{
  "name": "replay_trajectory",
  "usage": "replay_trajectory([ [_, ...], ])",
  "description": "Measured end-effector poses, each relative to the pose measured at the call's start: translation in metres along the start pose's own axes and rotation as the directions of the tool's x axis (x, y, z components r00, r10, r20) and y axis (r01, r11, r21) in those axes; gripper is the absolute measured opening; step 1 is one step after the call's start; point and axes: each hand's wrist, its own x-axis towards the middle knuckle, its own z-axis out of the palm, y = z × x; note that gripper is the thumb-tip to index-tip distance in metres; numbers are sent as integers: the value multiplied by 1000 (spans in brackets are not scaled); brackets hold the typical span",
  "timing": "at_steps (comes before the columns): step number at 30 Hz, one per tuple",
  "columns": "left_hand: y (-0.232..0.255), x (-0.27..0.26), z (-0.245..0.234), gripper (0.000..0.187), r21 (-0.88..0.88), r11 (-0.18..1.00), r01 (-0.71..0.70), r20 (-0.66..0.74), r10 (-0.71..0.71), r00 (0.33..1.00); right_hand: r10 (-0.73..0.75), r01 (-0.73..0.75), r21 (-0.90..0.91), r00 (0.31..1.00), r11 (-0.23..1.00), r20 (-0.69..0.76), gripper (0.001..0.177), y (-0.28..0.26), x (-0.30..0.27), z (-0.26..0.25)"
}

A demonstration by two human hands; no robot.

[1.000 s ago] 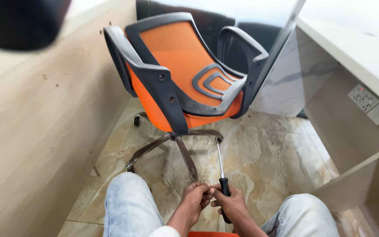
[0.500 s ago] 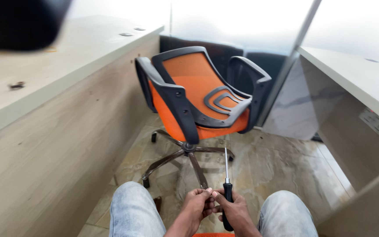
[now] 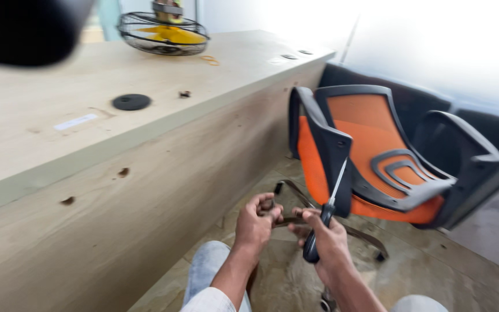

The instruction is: The person uses a screwdriver to tighten screws on the underside of an orange mesh office chair, securing the armrests and backrest frame. The person works on multiple fasteners on both sides of the chair while seated on the floor.

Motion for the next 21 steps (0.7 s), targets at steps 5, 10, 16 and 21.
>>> replay_trajectory([
  [5, 97, 12, -34, 36, 219, 935, -280, -112, 309, 945, 60, -163, 327, 951, 931, 302, 14, -43, 20, 62],
  [10, 167, 1, -54, 48, 305, 919, -249, -114, 295, 949, 75, -387, 477, 831, 789, 551, 18, -69, 17, 100],
  [16, 180, -5, -63, 50, 258, 934, -246, -85, 276, 957, 31, -704, 499, 593, 505, 805, 17, -71, 1, 122],
  [21, 176, -6, -71, 49, 166, 945, -281, -67, 295, 953, 49, -755, 480, 557, 447, 829, 17, -71, -4, 136],
])
